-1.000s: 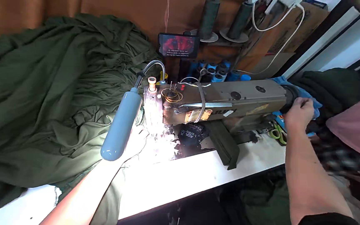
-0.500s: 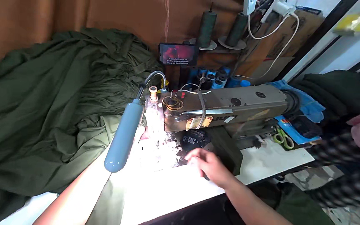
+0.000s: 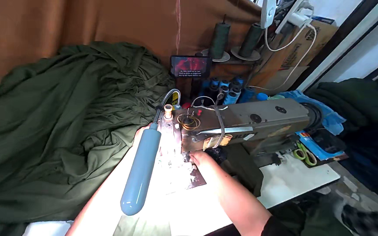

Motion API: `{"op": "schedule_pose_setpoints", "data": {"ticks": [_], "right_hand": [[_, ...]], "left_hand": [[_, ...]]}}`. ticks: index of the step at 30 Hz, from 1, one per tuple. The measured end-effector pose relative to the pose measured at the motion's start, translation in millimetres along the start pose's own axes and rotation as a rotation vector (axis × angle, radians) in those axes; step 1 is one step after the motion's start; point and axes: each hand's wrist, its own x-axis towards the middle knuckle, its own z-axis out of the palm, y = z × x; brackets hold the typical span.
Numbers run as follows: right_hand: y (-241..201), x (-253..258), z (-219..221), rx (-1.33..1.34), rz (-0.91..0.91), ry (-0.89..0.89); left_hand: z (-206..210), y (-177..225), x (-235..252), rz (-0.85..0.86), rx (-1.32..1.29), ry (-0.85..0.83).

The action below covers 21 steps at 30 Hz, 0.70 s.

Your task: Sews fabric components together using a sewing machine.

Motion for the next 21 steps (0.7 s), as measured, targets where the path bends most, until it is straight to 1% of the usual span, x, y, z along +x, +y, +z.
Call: {"op": "schedule_pose_setpoints", "data": {"ticks": [2, 3, 6, 7, 8, 9, 10, 11, 12, 13, 14, 15, 16, 17, 19, 20, 21], "right_hand": [[-7, -1, 3, -0.299, 0.027, -0.017], [-6, -1, 3, -0.386, 0.015, -0.040], [-4, -10, 0, -0.467, -0.049, -0.137], [-3, -10, -1, -0.454, -0.067, -0.144], [-1, -10, -1, -0.421, -0.070, -0.131], [0, -9, 1, -0.370, -0.063, -0.103], [3, -6, 1, -0.310, -0.072, -0.073], [6, -4, 1, -0.241, -0.086, -0.069], [11, -1, -1, -0.193, -0.112, -0.086], [16, 0, -3, -0.189, -0.150, -0.100], [20, -2, -5, -0.219, -0.184, -0.107], [24, -6, -8, -0.264, -0.214, -0.106], [29, -12, -11, -0.312, -0.247, -0.091], [35, -19, -15, -0.372, -0.279, -0.078], [48, -35, -28, -0.546, -0.376, -0.084], [56, -45, -36, -0.663, -0.438, -0.086], [65, -55, -41, -0.792, -0.495, -0.085]], "left_hand": [[7, 0, -10, 0.110, 0.085, 0.001], [11, -2, -17, 0.180, 0.138, 0.002], [27, -19, -44, 0.341, 0.221, 0.025], [33, -28, -53, 0.385, 0.247, 0.074], [37, -34, -59, 0.393, 0.261, 0.135], [41, -43, -64, 0.416, 0.277, 0.262], [55, -61, -55, 0.461, 0.246, 0.533], [68, -80, -41, 0.418, 0.196, 0.704], [73, -91, -39, 0.287, 0.143, 0.704], [74, -95, -42, 0.160, 0.145, 0.639], [72, -94, -48, 0.069, 0.165, 0.535], [68, -92, -53, 0.022, 0.176, 0.454], [62, -92, -59, 0.014, 0.171, 0.420], [54, -94, -70, 0.041, 0.111, 0.454], [30, -113, -104, 0.120, -0.192, 0.660], [19, -138, -118, 0.145, -0.318, 0.781], [9, -173, -130, 0.155, -0.412, 0.918]]}}
